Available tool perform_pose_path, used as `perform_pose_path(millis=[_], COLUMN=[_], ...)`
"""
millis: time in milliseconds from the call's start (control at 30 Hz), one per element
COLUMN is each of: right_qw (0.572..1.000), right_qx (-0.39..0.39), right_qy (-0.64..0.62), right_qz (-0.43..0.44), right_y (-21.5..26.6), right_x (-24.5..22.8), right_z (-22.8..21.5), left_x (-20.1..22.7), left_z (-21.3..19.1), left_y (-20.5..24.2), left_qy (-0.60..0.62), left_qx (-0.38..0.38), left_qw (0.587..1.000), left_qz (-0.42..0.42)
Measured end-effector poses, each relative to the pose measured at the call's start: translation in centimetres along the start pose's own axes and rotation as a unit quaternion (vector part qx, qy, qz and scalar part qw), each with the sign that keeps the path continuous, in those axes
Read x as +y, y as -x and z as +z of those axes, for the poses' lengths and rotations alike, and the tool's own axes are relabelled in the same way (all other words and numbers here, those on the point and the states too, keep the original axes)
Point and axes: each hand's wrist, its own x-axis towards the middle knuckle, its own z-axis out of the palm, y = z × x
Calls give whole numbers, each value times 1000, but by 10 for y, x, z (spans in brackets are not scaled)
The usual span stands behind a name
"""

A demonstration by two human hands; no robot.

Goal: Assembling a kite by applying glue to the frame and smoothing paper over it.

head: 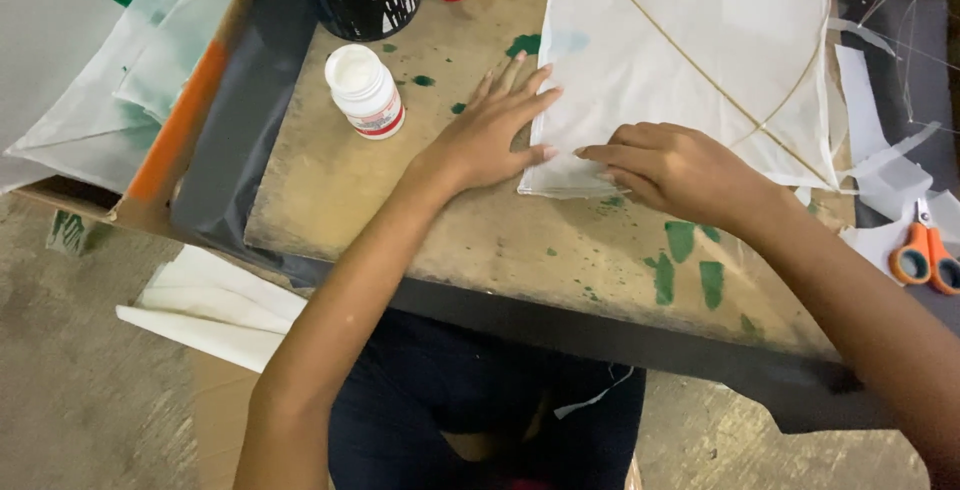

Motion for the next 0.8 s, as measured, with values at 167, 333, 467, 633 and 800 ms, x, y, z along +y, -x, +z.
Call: perform_pose_path(millis=[167,333,467,633,800], right_qw=[997,986,979,975,976], right_qx=[-5,0,3,17,9], right_qy=[72,154,175,182,179], right_qz=[16,-67,-105,-127,-120], right_y=[-16,-19,-24,-22,-19], right_x=[-9,-9,-9,-4,0], right_z=[12,16,19,27,34], left_x=[9,6,4,-1,5], left_z=[-17,-21,-20,-21,-28], left_y=[25,32,31,36,39], left_qy=[37,22,27,69,74], left_qx=[0,-47,-61,-73,-100], left_qw=[998,995,994,991,989], left_qz=[-55,-80,-89,-82,-79])
